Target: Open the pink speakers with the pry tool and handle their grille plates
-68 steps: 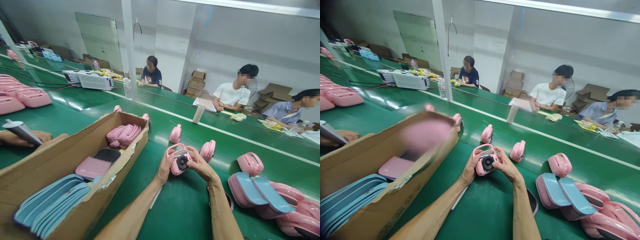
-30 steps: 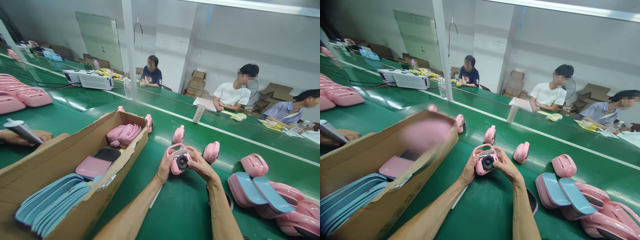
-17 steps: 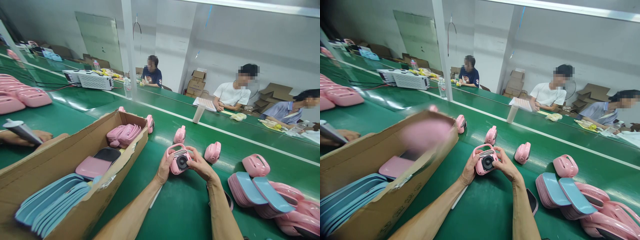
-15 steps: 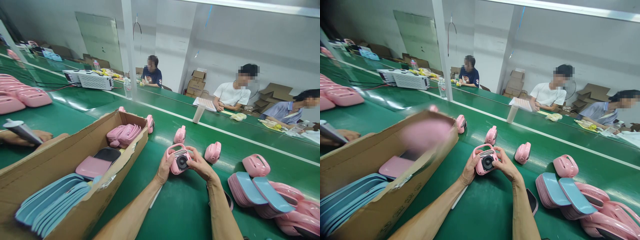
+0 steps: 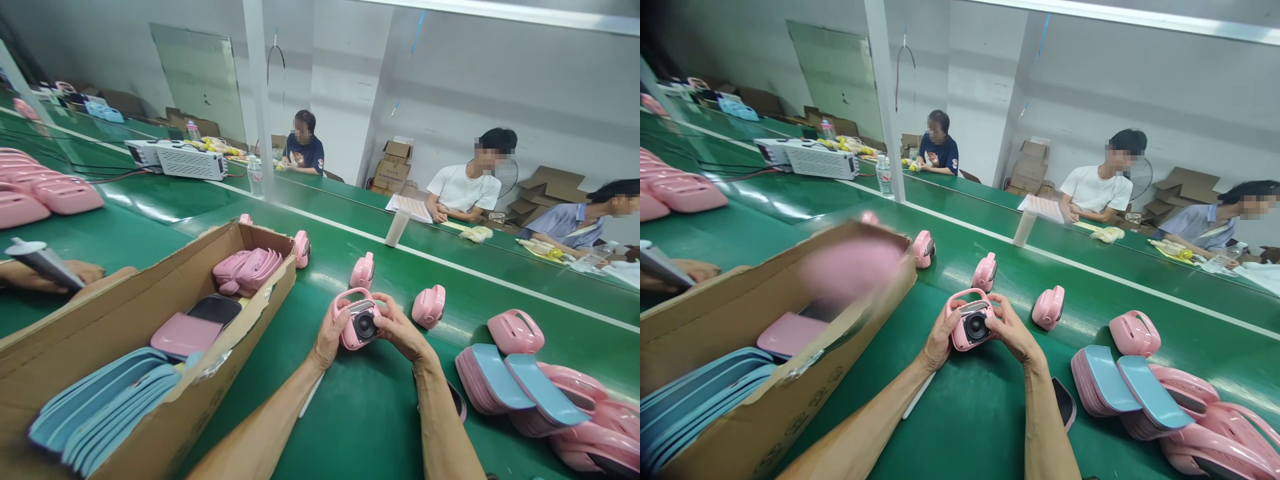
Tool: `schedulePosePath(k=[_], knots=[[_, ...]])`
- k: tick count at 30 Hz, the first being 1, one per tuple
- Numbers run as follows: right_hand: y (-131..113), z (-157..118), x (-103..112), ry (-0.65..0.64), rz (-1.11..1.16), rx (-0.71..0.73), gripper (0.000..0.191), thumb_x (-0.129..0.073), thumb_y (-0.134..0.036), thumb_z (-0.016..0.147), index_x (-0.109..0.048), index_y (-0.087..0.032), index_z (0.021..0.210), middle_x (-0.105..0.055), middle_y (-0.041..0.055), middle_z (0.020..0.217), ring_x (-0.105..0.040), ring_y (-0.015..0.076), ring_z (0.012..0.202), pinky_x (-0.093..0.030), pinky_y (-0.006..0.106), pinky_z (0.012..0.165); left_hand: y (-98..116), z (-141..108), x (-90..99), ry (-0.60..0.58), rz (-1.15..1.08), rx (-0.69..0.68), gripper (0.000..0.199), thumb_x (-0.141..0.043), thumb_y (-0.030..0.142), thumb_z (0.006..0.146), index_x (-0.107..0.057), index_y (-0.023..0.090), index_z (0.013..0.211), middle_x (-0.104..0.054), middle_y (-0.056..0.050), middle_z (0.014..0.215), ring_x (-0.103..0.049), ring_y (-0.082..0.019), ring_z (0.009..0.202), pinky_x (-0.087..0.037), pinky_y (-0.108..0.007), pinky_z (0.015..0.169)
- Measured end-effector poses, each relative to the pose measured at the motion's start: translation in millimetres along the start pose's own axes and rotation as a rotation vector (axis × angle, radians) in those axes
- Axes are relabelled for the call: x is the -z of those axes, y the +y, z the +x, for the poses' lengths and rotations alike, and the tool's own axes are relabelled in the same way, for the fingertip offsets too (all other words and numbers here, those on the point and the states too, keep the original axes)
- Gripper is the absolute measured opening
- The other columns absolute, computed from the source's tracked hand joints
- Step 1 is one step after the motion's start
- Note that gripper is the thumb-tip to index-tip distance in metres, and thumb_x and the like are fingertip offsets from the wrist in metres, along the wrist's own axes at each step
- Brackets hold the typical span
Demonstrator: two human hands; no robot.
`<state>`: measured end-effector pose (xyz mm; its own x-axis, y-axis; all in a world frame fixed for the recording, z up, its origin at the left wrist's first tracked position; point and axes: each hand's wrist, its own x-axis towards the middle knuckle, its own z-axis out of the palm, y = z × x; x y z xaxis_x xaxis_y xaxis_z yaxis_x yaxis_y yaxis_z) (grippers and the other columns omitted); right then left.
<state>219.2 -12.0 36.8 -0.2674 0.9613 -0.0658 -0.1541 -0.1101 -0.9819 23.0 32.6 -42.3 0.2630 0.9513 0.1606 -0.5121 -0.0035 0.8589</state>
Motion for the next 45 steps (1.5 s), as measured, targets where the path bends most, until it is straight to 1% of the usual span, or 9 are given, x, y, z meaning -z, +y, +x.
schedulePosePath(k=[5,11,15,21,27,30,34,40,45], knots=[[-0.3,0.9,-4.0,0.054,0.022,0.001,0.061,-0.082,-0.056,0.090,-0.051,-0.033,0.137,-0.072,0.0059,0.128,-0.072,0.0223,0.097,-0.061,0.037,0.080,0.8,0.2,-0.9,-0.006,0.003,0.005,0.050,-0.077,0.060,0.094,-0.065,0.022,0.124,-0.073,-0.006,0.113,-0.068,-0.024,0.098,-0.053,-0.035,0.088],[2.0,0.4,1.6,0.106,-0.026,-0.005,0.052,-0.082,-0.055,0.090,-0.055,-0.032,0.128,-0.070,0.0011,0.111,-0.065,0.0156,0.080,-0.057,0.029,0.068,7.0,-1.1,-6.3,0.014,0.015,-0.007,0.051,-0.066,0.068,0.099,-0.071,0.019,0.114,-0.074,-0.006,0.108,-0.067,-0.024,0.095,-0.052,-0.035,0.086],[0.8,-2.0,3.7,0.099,-0.042,0.012,0.049,-0.083,-0.052,0.090,-0.056,-0.030,0.125,-0.069,0.0007,0.109,-0.064,0.0143,0.080,-0.057,0.027,0.068,13.7,-3.9,-10.0,0.021,-0.010,-0.001,0.050,-0.070,0.066,0.096,-0.072,0.019,0.113,-0.074,-0.006,0.108,-0.068,-0.025,0.099,-0.052,-0.036,0.091],[0.3,-2.5,4.9,0.120,-0.043,0.015,0.047,-0.083,-0.049,0.088,-0.057,-0.029,0.122,-0.068,0.0005,0.107,-0.064,0.0143,0.079,-0.057,0.026,0.065,17.4,-7.2,-9.6,-0.070,-0.076,0.039,0.056,-0.077,0.061,0.090,-0.067,0.022,0.130,-0.073,-0.010,0.129,-0.068,-0.033,0.123,-0.052,-0.045,0.107],[-1.1,-1.7,5.4,0.154,-0.036,-0.003,0.045,-0.082,-0.040,0.083,-0.058,-0.028,0.119,-0.068,-0.0001,0.102,-0.063,0.0143,0.077,-0.056,0.025,0.060,12.7,-6.2,-5.3,-0.145,-0.060,-0.017,0.065,-0.081,0.058,0.085,-0.068,0.023,0.139,-0.067,-0.011,0.142,-0.059,-0.038,0.138,-0.044,-0.049,0.120],[-3.0,-2.5,3.6,0.165,-0.056,-0.019,0.044,-0.080,-0.038,0.083,-0.058,-0.027,0.120,-0.068,-0.0005,0.103,-0.063,0.0138,0.077,-0.056,0.024,0.060,8.4,-5.9,-2.4,-0.128,-0.040,-0.007,0.063,-0.081,0.056,0.085,-0.068,0.023,0.137,-0.067,-0.011,0.139,-0.060,-0.037,0.136,-0.045,-0.048,0.118],[-6.9,-5.3,1.8,0.153,-0.104,-0.042,0.047,-0.080,-0.044,0.087,-0.059,-0.028,0.126,-0.069,0.0000,0.106,-0.064,0.0142,0.081,-0.057,0.025,0.064,7.0,-6.2,-1.4,-0.118,-0.057,0.017,0.059,-0.079,0.056,0.087,-0.066,0.021,0.133,-0.069,-0.011,0.134,-0.063,-0.035,0.130,-0.048,-0.047,0.113],[-12.5,-9.0,3.0,0.090,-0.214,-0.088,0.060,-0.080,-0.057,0.090,-0.061,-0.028,0.139,-0.072,0.0045,0.115,-0.070,0.0197,0.099,-0.057,0.027,0.074,14.1,-7.1,-3.4,-0.167,-0.050,0.024,0.055,-0.078,0.056,0.090,-0.065,0.019,0.128,-0.074,-0.011,0.124,-0.070,-0.031,0.115,-0.052,-0.042,0.101],[-12.2,-11.1,6.5,0.067,-0.271,-0.095,0.063,-0.079,-0.056,0.090,-0.062,-0.024,0.141,-0.075,0.0042,0.105,-0.072,0.0202,0.091,-0.058,0.029,0.074,17.2,-7.8,-1.8,-0.211,-0.035,0.074,0.052,-0.072,0.056,0.095,-0.062,0.020,0.131,-0.076,-0.010,0.116,-0.073,-0.027,0.101,-0.053,-0.038,0.091]])
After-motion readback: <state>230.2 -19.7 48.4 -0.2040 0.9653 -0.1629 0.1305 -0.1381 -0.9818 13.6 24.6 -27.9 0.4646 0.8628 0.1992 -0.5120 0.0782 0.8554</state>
